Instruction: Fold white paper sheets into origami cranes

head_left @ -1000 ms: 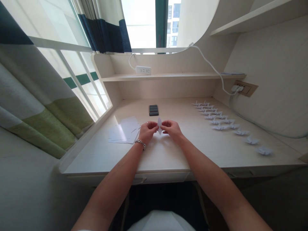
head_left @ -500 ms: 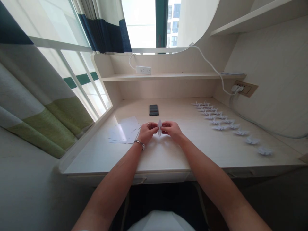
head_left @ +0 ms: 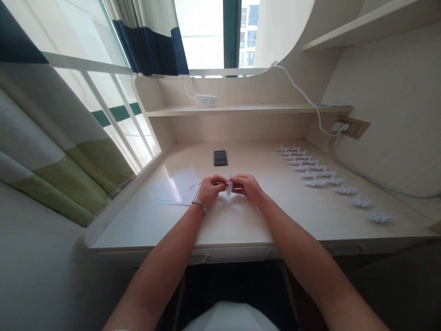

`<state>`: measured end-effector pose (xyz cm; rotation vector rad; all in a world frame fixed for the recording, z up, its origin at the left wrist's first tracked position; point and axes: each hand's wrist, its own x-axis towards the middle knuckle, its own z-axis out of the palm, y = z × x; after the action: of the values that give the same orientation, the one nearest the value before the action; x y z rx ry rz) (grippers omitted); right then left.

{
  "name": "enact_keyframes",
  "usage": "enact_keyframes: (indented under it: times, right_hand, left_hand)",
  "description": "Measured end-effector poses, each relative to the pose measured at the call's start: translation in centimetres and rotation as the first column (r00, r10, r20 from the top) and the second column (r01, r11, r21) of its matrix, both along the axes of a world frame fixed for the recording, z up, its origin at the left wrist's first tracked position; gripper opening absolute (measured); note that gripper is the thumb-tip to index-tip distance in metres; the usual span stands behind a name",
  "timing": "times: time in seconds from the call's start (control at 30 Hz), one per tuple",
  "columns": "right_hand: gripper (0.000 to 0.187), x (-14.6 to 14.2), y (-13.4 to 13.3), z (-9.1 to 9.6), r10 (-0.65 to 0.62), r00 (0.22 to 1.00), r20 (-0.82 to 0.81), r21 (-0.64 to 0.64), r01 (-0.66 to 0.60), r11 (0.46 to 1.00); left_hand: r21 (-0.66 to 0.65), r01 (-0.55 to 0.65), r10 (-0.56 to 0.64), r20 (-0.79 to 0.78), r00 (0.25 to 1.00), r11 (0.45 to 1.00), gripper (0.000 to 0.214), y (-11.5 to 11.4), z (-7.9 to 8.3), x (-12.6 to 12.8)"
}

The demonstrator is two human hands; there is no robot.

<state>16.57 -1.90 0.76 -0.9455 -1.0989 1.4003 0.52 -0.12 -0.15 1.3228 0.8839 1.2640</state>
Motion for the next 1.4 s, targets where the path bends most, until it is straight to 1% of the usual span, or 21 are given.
enact_keyframes:
  times: [0.13,0.3,0.43,0.63,0.87,1.1,1.23,1.4]
  right_hand:
    - [0.022,-0.1,0.0,-0.1,-0.041,0.999,0.034,0.020,0.040,0.999]
    - [0.024,-0.2,0.4,-0.7,-0.087,0.994,0.072,0.102,0.080,0.992]
    - [0.026,-0.2,0.6,-1.0,-0.096,0.991,0.093,0.147,0.082,0.986]
    - [0.031,-0.1,0.7,-1.1,-0.075,0.995,0.064,0.127,0.067,0.990]
    - [0.033,0.0,0.7,-1.2,-0.073,0.996,0.048,0.125,0.067,0.990]
    - [0.031,0.0,1.0,-1.5,-0.104,0.992,0.068,0.155,0.092,0.984]
    - [0.029,-0.1,1.0,-1.4,-0.139,0.987,0.087,0.174,0.122,0.977]
    - [0.028,-0.4,0.9,-1.3,-0.154,0.981,0.120,0.167,0.133,0.977]
  left_hand:
    - [0.008,-0.028,0.028,-0.040,0.999,1.000,0.017,0.0,0.1,-0.1]
    - [-0.024,-0.038,0.038,-0.012,0.999,0.999,0.021,0.1,0.0,0.0]
    - [-0.018,-0.062,0.062,-0.027,0.998,0.998,0.027,0.4,-0.3,-0.1]
    - [0.014,-0.074,0.075,-0.048,0.996,0.997,0.025,0.5,-0.4,-0.2]
    - [0.014,-0.061,0.062,-0.045,0.997,0.998,0.025,0.7,-0.7,-0.1]
    - [0.031,-0.044,0.045,-0.046,0.998,0.999,0.027,0.6,-0.5,0.0]
    - [0.044,-0.049,0.050,-0.025,0.998,0.998,0.032,0.5,-0.4,0.2]
    - [0.058,-0.068,0.070,-0.035,0.997,0.996,0.038,0.5,-0.4,0.2]
